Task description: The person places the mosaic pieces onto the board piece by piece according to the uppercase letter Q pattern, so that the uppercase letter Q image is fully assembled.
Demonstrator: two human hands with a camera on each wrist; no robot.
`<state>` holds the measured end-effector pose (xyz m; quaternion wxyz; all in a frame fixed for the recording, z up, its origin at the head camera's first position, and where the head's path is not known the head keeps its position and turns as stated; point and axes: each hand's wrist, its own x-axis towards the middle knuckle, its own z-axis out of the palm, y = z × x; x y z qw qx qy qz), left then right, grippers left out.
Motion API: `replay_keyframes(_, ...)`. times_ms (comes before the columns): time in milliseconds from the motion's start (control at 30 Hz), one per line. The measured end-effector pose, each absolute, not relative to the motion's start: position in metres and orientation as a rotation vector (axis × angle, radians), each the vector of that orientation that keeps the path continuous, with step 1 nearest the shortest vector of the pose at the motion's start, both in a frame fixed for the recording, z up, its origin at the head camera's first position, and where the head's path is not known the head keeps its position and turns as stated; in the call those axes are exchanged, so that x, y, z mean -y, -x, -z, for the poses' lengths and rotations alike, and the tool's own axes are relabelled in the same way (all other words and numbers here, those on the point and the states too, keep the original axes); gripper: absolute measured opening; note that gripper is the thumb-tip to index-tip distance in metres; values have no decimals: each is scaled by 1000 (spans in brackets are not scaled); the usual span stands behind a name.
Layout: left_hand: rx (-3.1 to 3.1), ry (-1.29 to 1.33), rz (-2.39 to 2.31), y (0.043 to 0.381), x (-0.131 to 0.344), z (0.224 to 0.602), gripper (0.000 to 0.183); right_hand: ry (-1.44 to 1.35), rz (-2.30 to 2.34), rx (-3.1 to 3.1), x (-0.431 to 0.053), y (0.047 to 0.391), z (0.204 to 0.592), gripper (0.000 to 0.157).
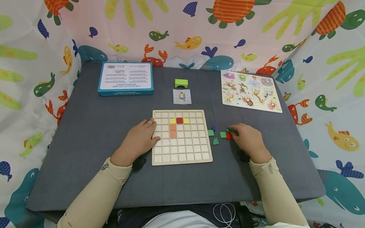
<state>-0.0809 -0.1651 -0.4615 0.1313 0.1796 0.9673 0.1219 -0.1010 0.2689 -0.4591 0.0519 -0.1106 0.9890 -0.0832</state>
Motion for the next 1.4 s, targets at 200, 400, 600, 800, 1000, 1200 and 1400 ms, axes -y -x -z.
replay_keyframes(200, -2801, -508, -342, 81, 165, 461, 76, 353, 309, -3031, -265, 103, 460, 27)
replay_keyframes(400, -2806, -507, -336, 80, 165, 460, 76, 369, 336, -3062, -259, 110, 462, 25)
replay_keyframes(600, -2810, -517, -330, 79, 163, 460, 76, 110, 318, -3023, -252, 113, 460, 28)
replay_keyframes(800, -2815, -525, -335, 80, 165, 461, 76, 57, 340, -2996, -246, 114, 458, 31)
replay_keyframes(1000, -2804, -503, -321, 81, 164, 461, 76, 99, 358, -2974, -242, 117, 456, 31)
replay_keyframes(1200, -2799, -497, -320, 81, 164, 460, 76, 155, 370, -2988, -240, 117, 456, 31)
replay_keyframes(1400, -2798, -503, -308, 81, 164, 460, 76, 119, 314, -3007, -239, 117, 458, 36)
